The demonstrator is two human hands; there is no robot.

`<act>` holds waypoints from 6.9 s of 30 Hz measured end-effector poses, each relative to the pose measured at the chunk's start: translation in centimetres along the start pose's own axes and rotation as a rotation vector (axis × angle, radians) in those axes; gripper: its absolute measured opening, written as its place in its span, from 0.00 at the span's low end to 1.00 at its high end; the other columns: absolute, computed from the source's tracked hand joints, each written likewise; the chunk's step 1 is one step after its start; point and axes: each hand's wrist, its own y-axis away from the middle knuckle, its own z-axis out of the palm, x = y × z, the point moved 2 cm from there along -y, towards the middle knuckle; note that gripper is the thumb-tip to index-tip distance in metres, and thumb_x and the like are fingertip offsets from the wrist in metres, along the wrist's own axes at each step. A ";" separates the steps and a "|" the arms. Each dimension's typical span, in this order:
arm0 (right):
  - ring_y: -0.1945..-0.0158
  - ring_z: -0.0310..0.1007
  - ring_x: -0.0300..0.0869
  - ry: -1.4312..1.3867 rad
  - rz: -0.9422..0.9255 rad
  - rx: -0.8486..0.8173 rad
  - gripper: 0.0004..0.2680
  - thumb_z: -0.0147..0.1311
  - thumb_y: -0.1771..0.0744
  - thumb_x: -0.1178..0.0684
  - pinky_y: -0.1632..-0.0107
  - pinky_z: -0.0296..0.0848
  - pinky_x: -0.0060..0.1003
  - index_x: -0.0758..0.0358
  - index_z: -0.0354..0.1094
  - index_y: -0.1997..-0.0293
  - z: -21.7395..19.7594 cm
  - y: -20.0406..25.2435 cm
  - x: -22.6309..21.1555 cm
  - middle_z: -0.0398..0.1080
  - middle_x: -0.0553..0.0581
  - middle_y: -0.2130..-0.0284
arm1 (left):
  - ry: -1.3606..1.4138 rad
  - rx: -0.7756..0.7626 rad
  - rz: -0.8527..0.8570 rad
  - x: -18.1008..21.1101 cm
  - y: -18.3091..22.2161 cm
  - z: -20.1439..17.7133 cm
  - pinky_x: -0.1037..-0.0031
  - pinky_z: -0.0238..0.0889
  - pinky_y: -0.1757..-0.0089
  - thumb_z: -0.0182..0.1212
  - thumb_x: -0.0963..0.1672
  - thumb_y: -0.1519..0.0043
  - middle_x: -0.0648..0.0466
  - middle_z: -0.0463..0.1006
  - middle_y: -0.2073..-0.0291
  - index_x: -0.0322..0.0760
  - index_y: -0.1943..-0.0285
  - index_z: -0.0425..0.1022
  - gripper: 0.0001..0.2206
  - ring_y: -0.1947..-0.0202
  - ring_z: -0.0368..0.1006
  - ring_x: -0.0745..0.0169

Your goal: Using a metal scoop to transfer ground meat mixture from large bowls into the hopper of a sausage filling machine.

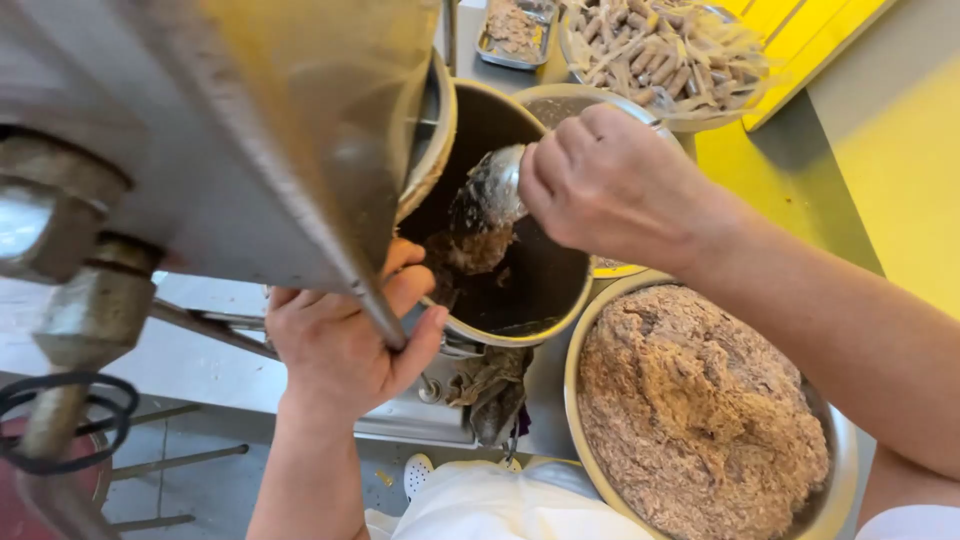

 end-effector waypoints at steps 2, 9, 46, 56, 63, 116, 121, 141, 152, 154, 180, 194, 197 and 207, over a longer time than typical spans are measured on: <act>0.78 0.59 0.29 0.056 0.023 0.023 0.03 0.64 0.29 0.55 0.72 0.59 0.24 0.56 0.73 0.58 -0.5 0.4 1.2 0.65 0.41 0.80 | -0.014 -0.013 -0.010 -0.1 0.2 0.0 0.74 0.59 0.58 0.51 0.51 0.32 0.70 0.83 0.57 0.56 0.60 0.82 0.11 0.63 0.76 0.69; 0.63 0.78 0.45 -0.478 0.507 0.021 0.07 0.65 0.30 0.44 0.66 0.73 0.41 0.47 0.77 0.51 -1.0 9.3 1.9 0.80 0.47 0.58 | -0.003 0.003 0.002 0.1 0.3 0.0 0.72 0.58 0.55 0.53 0.50 0.33 0.66 0.84 0.57 0.53 0.59 0.82 0.11 0.65 0.76 0.65; 0.68 0.80 0.53 -1.737 1.806 -0.717 0.08 0.43 0.28 0.60 0.66 0.83 0.40 0.77 0.68 0.52 32.6 27.0 -14.8 0.75 0.73 0.65 | 0.097 -0.032 -0.072 1.2 1.8 1.3 0.48 0.72 0.51 0.49 0.46 0.31 0.30 0.82 0.61 0.23 0.66 0.77 0.19 0.61 0.79 0.31; 0.81 0.76 0.56 -1.943 2.217 -0.250 0.15 0.42 0.36 0.65 0.84 0.76 0.49 0.62 0.63 0.45 36.1 20.2 -19.2 0.74 0.68 0.73 | 0.165 -0.126 -0.173 1.8 2.1 1.1 0.57 0.69 0.53 0.47 0.45 0.34 0.35 0.82 0.59 0.28 0.68 0.75 0.16 0.64 0.77 0.39; 0.63 0.80 0.65 -2.079 2.349 -0.271 0.16 0.30 0.28 0.68 0.67 0.86 0.50 0.63 0.49 0.32 30.1 9.1 -14.7 0.70 0.74 0.47 | 0.068 -0.282 -0.075 0.2 0.8 0.5 0.59 0.67 0.51 0.50 0.48 0.38 0.51 0.83 0.52 0.38 0.63 0.77 0.13 0.61 0.77 0.48; 0.53 0.66 0.53 -0.301 0.485 -0.321 0.11 0.38 0.29 0.51 0.45 0.56 0.52 0.62 0.70 0.57 2.6 11.2 -16.5 0.71 0.57 0.63 | 0.040 0.057 -0.011 1.8 0.4 0.8 0.64 0.61 0.52 0.43 0.46 0.27 0.52 0.84 0.62 0.38 0.67 0.77 0.19 0.63 0.77 0.51; 0.77 0.55 0.37 -0.200 0.040 -1.326 0.13 0.49 0.29 0.60 0.70 0.63 0.33 0.51 0.67 0.74 8.3 13.0 -17.8 0.60 0.45 0.82 | 0.039 0.103 0.008 1.3 0.3 0.7 0.63 0.63 0.56 0.45 0.46 0.29 0.54 0.84 0.60 0.40 0.67 0.78 0.17 0.61 0.79 0.48; 0.70 0.80 0.35 -0.092 0.608 -1.107 0.07 0.51 0.33 0.52 0.73 0.70 0.30 0.40 0.74 0.67 11.7 31.5 -11.7 0.78 0.40 0.72 | 0.270 0.026 -0.028 1.2 1.3 2.4 0.49 0.72 0.53 0.49 0.43 0.28 0.30 0.81 0.61 0.18 0.65 0.80 0.20 0.64 0.76 0.33; 0.65 0.81 0.50 -1.056 1.016 -1.382 0.19 0.44 0.28 0.32 0.62 0.80 0.44 0.55 0.77 0.59 16.2 29.3 -17.1 0.80 0.58 0.69 | 0.148 -0.126 -0.138 2.5 0.7 1.4 0.45 0.73 0.50 0.45 0.40 0.29 0.31 0.84 0.59 0.22 0.65 0.80 0.18 0.61 0.77 0.31; 0.63 0.81 0.50 -1.198 1.056 -1.310 0.17 0.45 0.28 0.34 0.60 0.78 0.45 0.53 0.77 0.58 17.6 28.3 -18.2 0.80 0.59 0.66 | 0.032 -0.235 -0.229 3.6 0.1 0.6 0.43 0.74 0.44 0.44 0.38 0.26 0.34 0.85 0.54 0.23 0.61 0.81 0.17 0.57 0.76 0.31; 0.79 0.48 0.29 -1.992 1.318 -0.332 0.09 0.51 0.43 0.66 0.77 0.45 0.29 0.57 0.64 0.85 23.3 37.6 -12.2 0.56 0.43 0.86 | 0.374 -0.006 -0.299 1.6 2.7 3.1 0.53 0.70 0.50 0.45 0.43 0.35 0.27 0.78 0.61 0.22 0.68 0.74 0.16 0.60 0.76 0.33; 0.78 0.65 0.35 -0.209 0.087 -0.060 0.05 0.57 0.29 0.54 0.76 0.67 0.29 0.59 0.70 0.61 6.0 -3.2 -2.8 0.68 0.48 0.78 | 0.076 -0.020 -0.165 0.8 0.6 1.8 0.66 0.64 0.47 0.44 0.46 0.32 0.53 0.84 0.59 0.41 0.65 0.80 0.16 0.60 0.80 0.52; 0.76 0.68 0.37 -0.306 0.195 -0.052 0.08 0.58 0.28 0.45 0.76 0.69 0.32 0.55 0.71 0.61 7.2 -0.2 -2.8 0.69 0.48 0.76 | 0.127 -0.040 -0.167 0.9 0.9 1.9 0.66 0.64 0.47 0.43 0.46 0.32 0.51 0.83 0.59 0.38 0.64 0.79 0.17 0.60 0.79 0.51; 0.62 0.68 0.38 -1.428 1.377 -0.171 0.06 0.63 0.29 0.60 0.56 0.67 0.30 0.72 0.74 0.50 8.6 30.8 -4.8 0.74 0.58 0.63 | 0.284 -0.070 -0.178 1.0 1.4 1.9 0.49 0.70 0.50 0.47 0.41 0.35 0.29 0.81 0.62 0.23 0.67 0.76 0.14 0.63 0.76 0.34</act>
